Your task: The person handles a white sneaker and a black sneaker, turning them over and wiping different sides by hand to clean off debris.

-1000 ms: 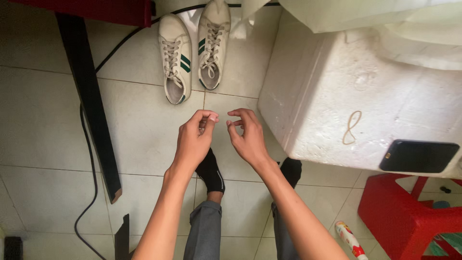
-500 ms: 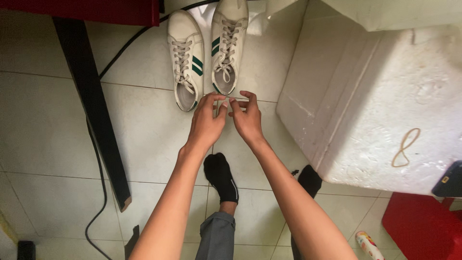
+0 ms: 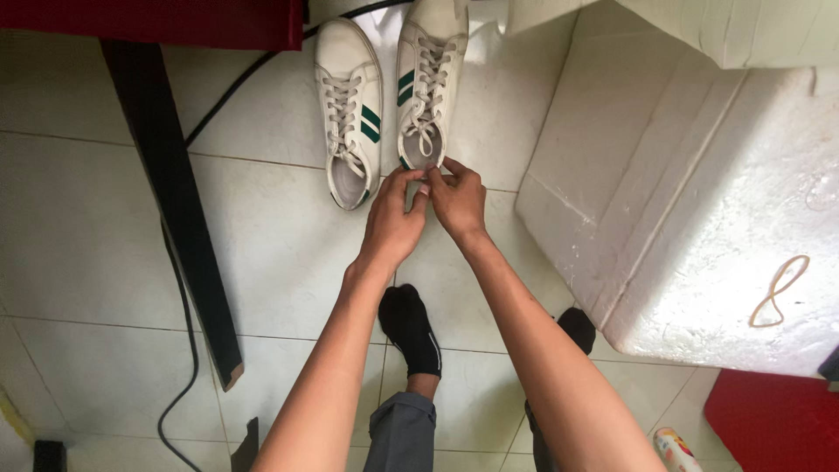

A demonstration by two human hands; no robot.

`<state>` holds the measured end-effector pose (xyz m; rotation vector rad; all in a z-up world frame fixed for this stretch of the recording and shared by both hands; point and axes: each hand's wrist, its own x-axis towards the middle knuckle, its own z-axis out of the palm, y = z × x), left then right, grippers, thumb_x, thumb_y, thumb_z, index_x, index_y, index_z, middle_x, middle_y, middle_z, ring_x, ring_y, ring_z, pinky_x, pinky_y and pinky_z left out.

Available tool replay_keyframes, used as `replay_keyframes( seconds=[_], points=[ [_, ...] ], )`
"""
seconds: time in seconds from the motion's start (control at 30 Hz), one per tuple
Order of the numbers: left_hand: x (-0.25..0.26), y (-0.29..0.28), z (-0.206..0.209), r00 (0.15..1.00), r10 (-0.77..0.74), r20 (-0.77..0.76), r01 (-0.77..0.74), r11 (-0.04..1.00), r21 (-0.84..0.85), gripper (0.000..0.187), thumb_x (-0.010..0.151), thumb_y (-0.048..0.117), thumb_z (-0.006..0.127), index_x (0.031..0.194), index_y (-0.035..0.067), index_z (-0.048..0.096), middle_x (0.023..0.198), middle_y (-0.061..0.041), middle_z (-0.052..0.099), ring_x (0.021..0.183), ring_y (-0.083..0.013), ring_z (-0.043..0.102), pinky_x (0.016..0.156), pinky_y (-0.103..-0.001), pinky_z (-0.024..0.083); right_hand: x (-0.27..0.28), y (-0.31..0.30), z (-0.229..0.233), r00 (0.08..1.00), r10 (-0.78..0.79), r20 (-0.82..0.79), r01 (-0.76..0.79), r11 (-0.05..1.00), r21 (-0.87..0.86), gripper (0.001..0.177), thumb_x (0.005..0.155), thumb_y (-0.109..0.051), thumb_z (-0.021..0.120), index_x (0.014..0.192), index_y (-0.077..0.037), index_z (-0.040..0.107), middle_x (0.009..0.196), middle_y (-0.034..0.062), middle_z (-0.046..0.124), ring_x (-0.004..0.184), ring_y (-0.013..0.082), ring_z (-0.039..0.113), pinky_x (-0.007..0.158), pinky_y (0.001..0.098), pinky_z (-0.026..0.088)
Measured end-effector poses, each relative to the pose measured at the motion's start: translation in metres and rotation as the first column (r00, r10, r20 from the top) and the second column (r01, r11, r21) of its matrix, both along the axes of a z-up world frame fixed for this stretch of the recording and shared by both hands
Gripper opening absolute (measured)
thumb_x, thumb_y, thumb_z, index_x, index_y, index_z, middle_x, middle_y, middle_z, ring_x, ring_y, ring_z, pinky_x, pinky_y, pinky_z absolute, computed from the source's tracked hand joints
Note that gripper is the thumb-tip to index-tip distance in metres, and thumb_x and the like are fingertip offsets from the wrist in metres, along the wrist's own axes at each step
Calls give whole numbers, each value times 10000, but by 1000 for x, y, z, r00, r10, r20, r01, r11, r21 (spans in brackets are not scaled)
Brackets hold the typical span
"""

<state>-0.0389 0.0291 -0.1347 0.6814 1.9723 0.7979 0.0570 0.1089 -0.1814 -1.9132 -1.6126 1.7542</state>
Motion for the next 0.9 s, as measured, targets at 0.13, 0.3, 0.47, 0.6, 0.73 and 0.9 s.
replay_keyframes(
  seconds=[0.13,0.3,0.47,0.6,0.73,0.9],
  points=[
    [-3,5,7,998,16,63,-9,995,-101,339,1008,265,556,1290,87,616,1405,-135,594,1322,-323,560,1077,-401,444,-4,6,7,995,33,90,-33,999,-5,529,914,-270,636,1322,65,604,963,189,795,884,229,797,813,329,621],
    [4,4,6,999,52,-4,-52,999,-13,285,1006,256,600,1210,60,635,1303,-181,623,1256,-356,590,1051,-426,463,1,4,41,974,121,190,-146,981,124,346,879,-243,628,1051,24,765,698,193,747,695,316,778,745,391,592],
    [17,3,-1,980,199,28,-201,972,118,541,982,255,660,1362,-30,403,1373,-287,547,1277,-396,575,1057,-453,462,13,-17,69,964,133,232,-177,967,184,373,905,-267,660,1015,76,753,652,257,668,652,393,713,692,461,545],
    [28,3,11,972,211,-101,-189,963,192,818,995,241,757,1544,-63,233,1461,-401,435,1383,-487,462,1118,-494,402,26,-30,85,973,113,199,-161,957,243,396,861,-214,639,1160,29,729,619,257,651,602,368,721,616,450,542],
    [34,11,47,971,240,22,-241,960,140,986,897,315,821,1558,-36,180,1446,-352,469,1341,-447,522,1109,-467,447,40,-46,108,981,115,157,-155,951,269,388,891,-198,638,1170,65,697,638,244,654,587,323,737,589,422,537],
    [49,11,75,958,271,-90,-257,956,141,1173,694,251,946,1546,-12,183,1451,-325,445,1338,-459,468,1108,-509,407,58,-64,133,987,138,87,-157,951,266,356,903,-174,645,1174,43,720,645,218,674,553,234,722,586,383,540]
  ],
)
